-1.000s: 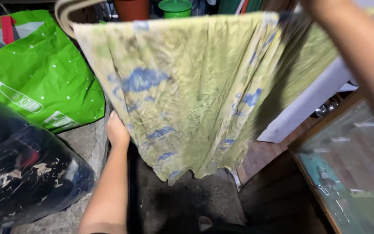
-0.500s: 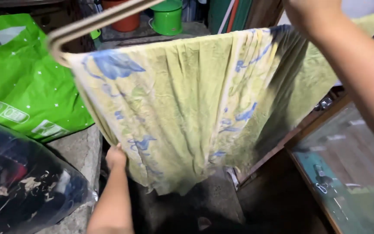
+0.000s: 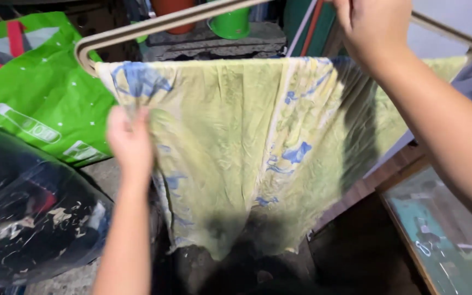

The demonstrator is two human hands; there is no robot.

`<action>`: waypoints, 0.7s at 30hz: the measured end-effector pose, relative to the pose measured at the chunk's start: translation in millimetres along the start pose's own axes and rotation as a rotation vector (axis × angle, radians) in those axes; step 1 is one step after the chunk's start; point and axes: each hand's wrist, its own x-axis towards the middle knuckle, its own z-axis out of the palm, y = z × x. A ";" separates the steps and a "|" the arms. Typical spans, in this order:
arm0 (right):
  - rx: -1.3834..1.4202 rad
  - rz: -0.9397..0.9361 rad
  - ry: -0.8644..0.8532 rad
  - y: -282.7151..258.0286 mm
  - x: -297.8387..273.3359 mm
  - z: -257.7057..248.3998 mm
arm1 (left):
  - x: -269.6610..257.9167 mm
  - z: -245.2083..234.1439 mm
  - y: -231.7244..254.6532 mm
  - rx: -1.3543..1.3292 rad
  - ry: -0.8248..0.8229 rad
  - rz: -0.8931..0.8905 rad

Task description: The person takes laundry items from a basket, puts them onto hangers, and then uses a long reaching pole to hang them on a high clothesline in a semi-outdoor balcony area.

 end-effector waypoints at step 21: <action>0.175 0.102 -0.074 -69.1 -4.1 0.2 | 6.8 83.7 96.0 0.255 -0.289 0.377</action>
